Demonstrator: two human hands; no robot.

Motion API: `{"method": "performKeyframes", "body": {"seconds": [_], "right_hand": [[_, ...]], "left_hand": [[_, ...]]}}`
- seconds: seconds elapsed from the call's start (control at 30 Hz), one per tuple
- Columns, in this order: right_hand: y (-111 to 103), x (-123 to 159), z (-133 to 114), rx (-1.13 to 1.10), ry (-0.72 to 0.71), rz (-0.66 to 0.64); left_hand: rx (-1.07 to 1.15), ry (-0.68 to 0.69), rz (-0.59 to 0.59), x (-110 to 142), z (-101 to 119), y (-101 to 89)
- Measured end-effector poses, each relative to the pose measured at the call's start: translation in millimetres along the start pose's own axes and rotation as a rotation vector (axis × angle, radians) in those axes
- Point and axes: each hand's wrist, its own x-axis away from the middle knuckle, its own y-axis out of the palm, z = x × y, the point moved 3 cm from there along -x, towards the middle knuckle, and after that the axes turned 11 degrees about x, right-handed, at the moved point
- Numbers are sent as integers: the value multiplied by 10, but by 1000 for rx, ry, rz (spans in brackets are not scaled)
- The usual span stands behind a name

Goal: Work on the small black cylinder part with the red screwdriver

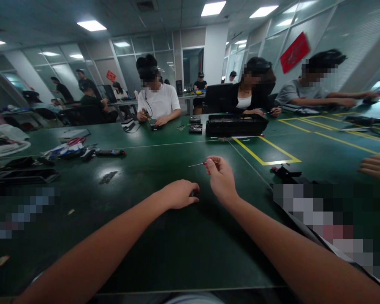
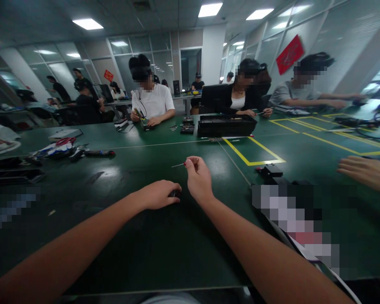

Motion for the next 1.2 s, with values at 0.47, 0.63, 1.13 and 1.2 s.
{"method": "performKeyframes", "body": {"seconds": [0.47,0.63,1.13,1.2], "right_hand": [[12,13,26,35,12,-45],[19,10,32,24,29,-65],[48,4,69,-18,42,-75],[43,4,67,-11,38,-73]], "left_hand": [[432,-118,152,352,-376,-216],[896,-243,302,619,-584,-305],[1563,-474,1207,2024,-1208,-744],[1500,-523,1270,2206,-1206,-748]]}}
